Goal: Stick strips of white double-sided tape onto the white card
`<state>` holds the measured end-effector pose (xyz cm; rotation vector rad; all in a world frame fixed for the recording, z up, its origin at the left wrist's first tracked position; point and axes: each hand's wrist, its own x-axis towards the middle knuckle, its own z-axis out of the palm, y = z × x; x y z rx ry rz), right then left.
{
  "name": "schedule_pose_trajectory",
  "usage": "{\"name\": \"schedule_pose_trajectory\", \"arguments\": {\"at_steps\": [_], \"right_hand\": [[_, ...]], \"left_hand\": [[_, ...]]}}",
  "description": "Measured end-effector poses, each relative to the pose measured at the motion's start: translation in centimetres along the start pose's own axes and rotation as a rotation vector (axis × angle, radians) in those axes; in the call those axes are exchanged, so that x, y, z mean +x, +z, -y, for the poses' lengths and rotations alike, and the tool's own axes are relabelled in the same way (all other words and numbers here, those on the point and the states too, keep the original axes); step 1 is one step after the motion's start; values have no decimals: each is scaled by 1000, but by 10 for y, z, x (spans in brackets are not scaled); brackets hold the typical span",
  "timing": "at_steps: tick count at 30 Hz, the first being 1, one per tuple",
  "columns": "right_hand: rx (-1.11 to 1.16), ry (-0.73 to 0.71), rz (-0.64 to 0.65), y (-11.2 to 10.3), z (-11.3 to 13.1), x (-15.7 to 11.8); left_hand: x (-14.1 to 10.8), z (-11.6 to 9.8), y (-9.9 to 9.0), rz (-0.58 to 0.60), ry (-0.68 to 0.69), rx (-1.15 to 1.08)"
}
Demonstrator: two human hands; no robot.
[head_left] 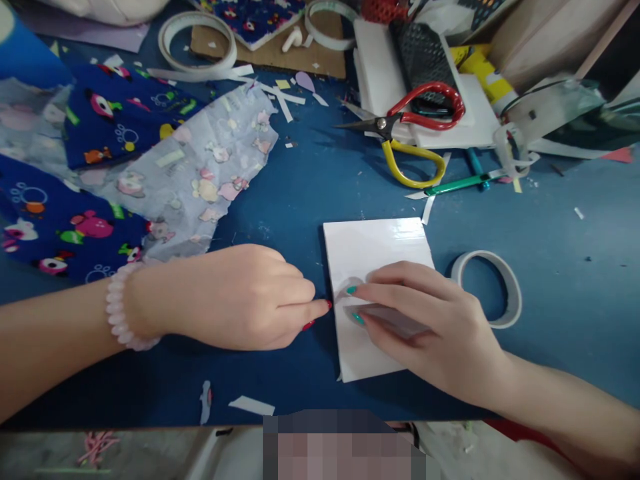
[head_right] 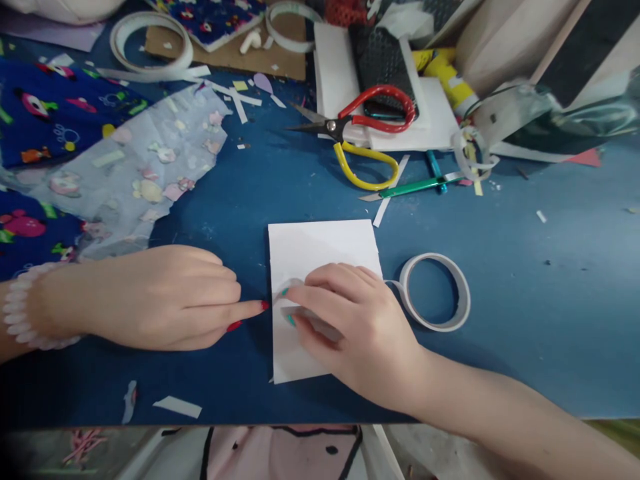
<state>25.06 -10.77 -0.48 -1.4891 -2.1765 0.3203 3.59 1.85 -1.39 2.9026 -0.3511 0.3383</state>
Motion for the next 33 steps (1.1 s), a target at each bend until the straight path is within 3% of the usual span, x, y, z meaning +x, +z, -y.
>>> {"name": "schedule_pose_trajectory", "arguments": {"at_steps": [26, 33], "right_hand": [[-14, -74, -18, 5, -4, -1], [-19, -81, -12, 4, -4, -1]], "left_hand": [[0, -1, 4, 27, -8, 16], [0, -1, 1, -19, 9, 16]]}}
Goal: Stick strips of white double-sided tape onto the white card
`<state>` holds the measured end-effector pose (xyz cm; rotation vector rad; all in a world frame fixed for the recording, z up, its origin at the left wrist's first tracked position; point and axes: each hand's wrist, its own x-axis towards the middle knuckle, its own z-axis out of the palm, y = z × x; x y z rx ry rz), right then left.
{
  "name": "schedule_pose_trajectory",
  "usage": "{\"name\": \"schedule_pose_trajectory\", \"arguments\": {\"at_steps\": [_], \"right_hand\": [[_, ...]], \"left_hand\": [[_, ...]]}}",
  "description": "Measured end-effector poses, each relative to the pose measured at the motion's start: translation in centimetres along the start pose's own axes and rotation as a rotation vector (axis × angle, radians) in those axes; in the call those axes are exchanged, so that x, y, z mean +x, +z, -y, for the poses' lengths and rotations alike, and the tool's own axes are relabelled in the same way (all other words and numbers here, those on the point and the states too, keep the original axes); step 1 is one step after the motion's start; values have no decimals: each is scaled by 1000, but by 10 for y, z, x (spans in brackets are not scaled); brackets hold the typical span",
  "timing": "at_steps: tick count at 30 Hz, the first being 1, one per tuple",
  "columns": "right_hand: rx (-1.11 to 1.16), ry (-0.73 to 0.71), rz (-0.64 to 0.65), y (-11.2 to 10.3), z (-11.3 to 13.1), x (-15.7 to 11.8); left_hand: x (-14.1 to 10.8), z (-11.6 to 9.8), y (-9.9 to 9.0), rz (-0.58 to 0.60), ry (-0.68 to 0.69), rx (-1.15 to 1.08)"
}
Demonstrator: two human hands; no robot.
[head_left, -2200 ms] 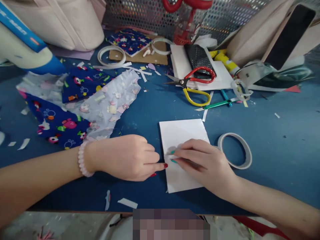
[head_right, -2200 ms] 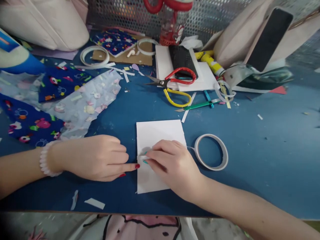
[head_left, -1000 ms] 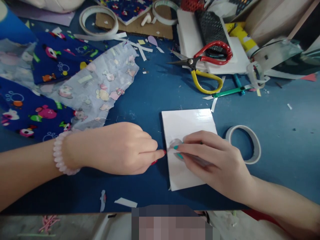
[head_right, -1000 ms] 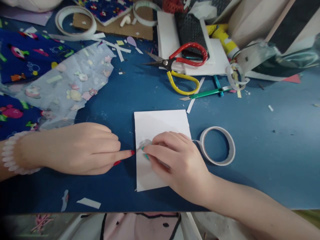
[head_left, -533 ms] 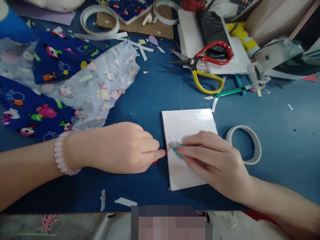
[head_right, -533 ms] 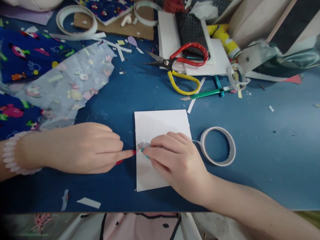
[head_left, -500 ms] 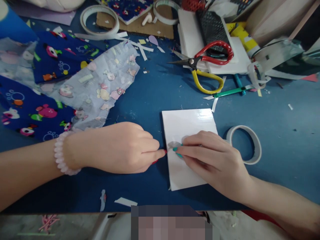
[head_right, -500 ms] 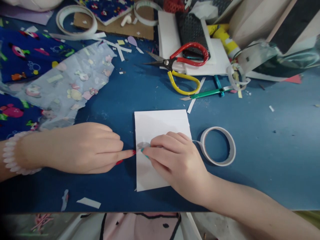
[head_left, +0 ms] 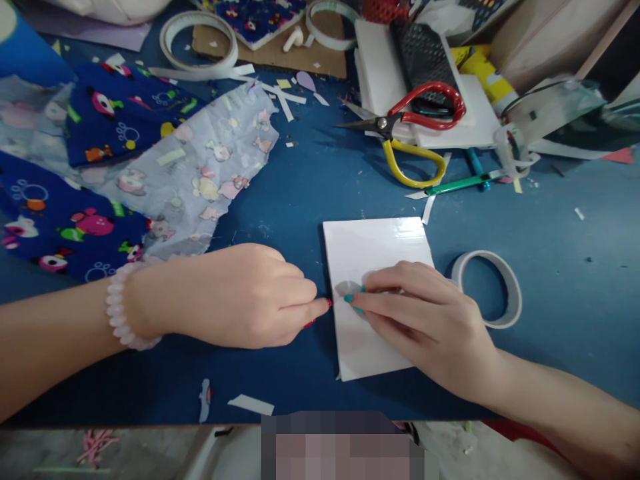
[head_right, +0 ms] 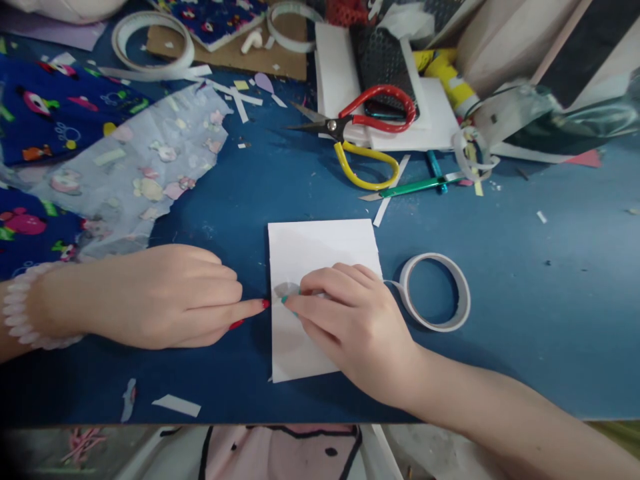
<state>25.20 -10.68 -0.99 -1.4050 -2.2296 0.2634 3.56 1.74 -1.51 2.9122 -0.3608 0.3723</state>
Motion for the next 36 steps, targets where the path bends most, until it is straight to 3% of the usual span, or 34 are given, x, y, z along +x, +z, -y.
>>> {"name": "schedule_pose_trajectory", "arguments": {"at_steps": [36], "right_hand": [[-29, -32, -12, -5, 0, 1]], "left_hand": [[5, -7, 2, 31, -16, 64]]}}
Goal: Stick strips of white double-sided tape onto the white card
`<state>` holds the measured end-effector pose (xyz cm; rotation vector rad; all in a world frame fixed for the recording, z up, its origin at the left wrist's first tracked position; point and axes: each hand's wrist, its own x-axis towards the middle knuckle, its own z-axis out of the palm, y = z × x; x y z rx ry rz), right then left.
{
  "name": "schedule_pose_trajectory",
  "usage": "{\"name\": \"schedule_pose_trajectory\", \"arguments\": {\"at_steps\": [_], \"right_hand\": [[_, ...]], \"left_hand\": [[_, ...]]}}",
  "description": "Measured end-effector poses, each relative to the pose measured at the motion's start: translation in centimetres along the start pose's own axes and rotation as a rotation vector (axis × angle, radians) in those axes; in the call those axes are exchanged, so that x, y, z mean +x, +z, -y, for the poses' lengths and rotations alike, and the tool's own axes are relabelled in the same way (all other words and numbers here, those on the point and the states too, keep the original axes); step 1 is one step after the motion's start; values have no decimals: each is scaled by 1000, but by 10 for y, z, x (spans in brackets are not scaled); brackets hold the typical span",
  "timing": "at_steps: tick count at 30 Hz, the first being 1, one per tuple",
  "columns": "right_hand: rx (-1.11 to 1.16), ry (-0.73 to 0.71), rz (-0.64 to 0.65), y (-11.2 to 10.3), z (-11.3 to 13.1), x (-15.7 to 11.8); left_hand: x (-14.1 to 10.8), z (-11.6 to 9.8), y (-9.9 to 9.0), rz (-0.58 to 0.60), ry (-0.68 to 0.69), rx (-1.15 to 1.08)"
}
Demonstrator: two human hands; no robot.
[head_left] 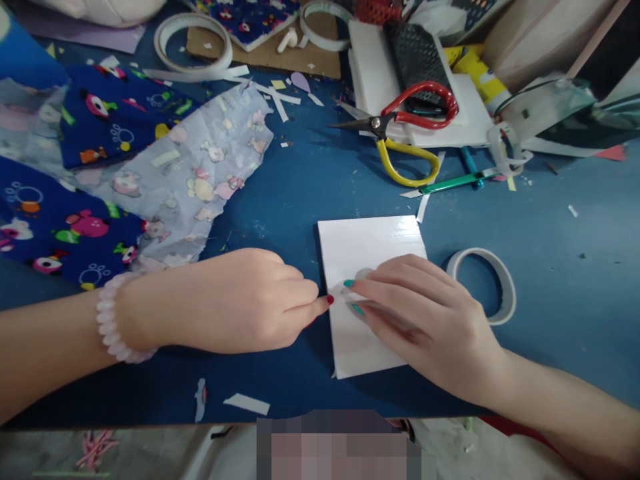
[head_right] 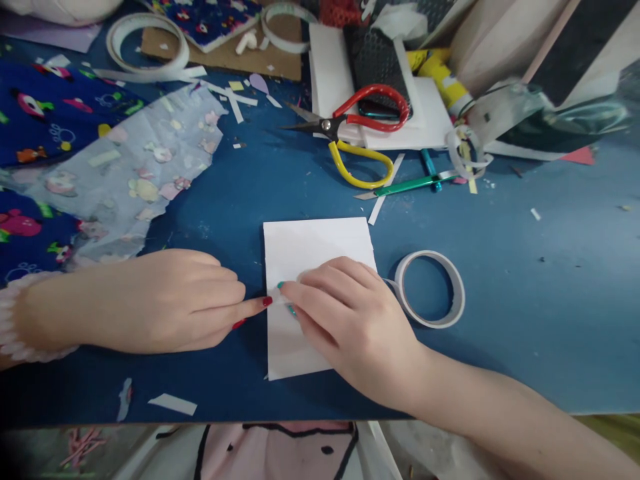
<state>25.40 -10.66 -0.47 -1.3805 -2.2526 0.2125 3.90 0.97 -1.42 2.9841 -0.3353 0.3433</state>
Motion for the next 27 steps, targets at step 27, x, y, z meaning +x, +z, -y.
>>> {"name": "schedule_pose_trajectory", "arguments": {"at_steps": [27], "right_hand": [[-11, 293, 525, -51, -41, -5]], "left_hand": [[9, 4, 2, -101, -53, -89]]}}
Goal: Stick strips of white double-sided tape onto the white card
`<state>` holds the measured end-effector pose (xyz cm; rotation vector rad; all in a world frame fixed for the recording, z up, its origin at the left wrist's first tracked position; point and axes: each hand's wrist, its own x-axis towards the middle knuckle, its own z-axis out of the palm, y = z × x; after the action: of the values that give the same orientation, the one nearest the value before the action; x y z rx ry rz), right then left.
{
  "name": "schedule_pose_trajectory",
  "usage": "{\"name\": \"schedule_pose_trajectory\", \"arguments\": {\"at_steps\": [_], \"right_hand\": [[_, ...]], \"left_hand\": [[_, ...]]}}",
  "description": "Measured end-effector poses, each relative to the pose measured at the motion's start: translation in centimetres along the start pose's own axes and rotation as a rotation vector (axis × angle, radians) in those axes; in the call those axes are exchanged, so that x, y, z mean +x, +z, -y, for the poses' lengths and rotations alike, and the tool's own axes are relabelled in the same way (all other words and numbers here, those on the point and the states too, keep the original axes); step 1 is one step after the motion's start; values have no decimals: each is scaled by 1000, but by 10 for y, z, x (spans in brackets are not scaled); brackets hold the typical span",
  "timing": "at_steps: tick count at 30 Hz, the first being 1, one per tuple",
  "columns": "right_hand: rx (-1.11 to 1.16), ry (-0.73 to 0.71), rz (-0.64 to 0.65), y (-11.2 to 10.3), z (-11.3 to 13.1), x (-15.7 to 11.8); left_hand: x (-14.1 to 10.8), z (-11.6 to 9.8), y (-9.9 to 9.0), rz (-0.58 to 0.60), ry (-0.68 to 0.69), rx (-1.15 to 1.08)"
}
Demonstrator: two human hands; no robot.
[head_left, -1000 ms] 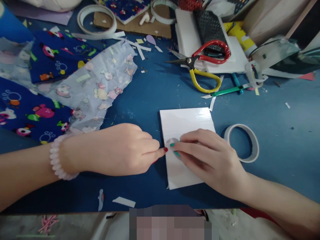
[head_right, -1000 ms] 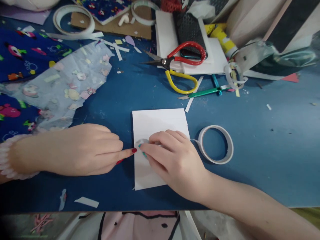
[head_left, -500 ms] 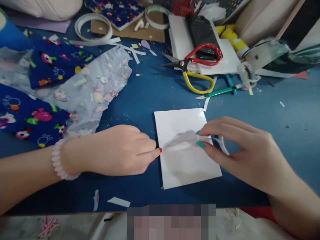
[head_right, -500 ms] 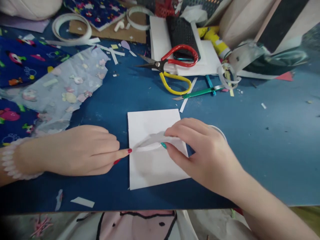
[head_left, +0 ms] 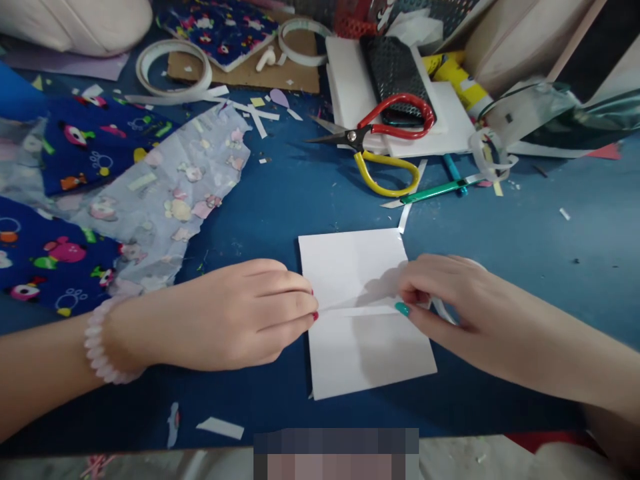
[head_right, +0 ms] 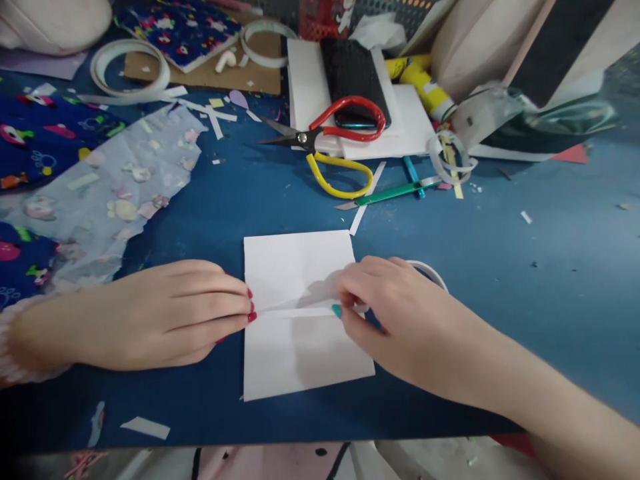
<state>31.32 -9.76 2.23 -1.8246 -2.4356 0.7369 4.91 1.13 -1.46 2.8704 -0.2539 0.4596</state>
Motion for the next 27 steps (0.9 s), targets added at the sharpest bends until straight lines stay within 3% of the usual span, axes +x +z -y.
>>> {"name": "schedule_pose_trajectory", "arguments": {"at_steps": [7, 15, 27], "right_hand": [[-90, -66, -49, 5, -1, 11], [-87, -82, -100, 10, -4, 9], [-108, -126, -113, 10, -8, 9]], "left_hand": [[3, -4, -1, -8, -33, -47], [3, -7, 2, 102, -87, -119], [-16, -16, 11, 141, -59, -60]]}}
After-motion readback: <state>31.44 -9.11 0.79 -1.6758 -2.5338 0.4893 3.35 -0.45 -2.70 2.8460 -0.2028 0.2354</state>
